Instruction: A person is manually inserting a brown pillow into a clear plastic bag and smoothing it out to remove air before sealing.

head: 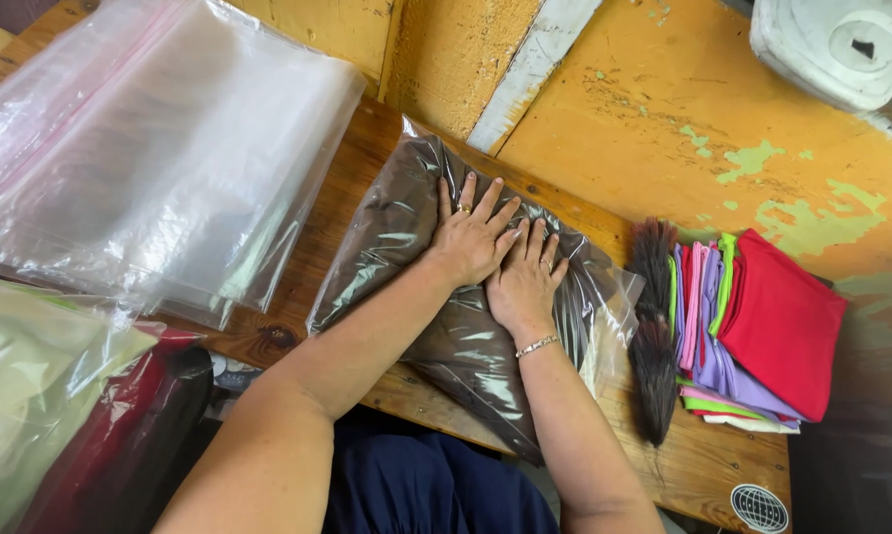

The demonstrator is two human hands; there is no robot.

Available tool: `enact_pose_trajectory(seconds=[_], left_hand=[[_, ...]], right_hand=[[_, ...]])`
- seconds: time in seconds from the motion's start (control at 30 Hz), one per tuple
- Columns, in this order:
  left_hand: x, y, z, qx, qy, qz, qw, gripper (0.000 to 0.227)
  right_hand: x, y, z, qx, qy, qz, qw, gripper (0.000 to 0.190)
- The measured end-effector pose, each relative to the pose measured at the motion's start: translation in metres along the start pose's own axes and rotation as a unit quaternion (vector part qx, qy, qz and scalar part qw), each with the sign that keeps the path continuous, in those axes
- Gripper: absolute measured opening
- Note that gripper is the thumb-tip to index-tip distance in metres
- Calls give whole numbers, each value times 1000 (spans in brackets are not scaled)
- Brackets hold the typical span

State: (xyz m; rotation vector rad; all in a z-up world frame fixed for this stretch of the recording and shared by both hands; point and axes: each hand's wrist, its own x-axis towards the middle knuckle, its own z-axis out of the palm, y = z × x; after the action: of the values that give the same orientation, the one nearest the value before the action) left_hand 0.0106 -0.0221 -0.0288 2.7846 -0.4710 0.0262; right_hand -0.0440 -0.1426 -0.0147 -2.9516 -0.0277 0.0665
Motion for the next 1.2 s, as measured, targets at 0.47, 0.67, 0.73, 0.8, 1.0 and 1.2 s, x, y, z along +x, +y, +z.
enact_pose_trajectory(seconds=[0.47,0.67,0.73,0.8,1.0,1.2], left_hand=[[17,-4,20,8,-1,-4,1000,62],[0,0,11,3,33,11,999,61],[8,-3,13,10,31,12,999,61],[18,-4,25,31,29,3,999,62],[1,2,11,19,18,-2,1000,62],[-12,5,-1,24,34,13,999,66]], right_hand=[[-113,-51,-34,-82,-27,-143,986,85],[-124,-39,1,-78,74,-178,978,82],[-116,-38,1,-71,82,-178,978,82],[-110,-35,0,-58,78,-177,980,83],[-124,-35,-1,-44,57,-169,983,82],[-126,-35,-66,194,-19,-70,978,75]])
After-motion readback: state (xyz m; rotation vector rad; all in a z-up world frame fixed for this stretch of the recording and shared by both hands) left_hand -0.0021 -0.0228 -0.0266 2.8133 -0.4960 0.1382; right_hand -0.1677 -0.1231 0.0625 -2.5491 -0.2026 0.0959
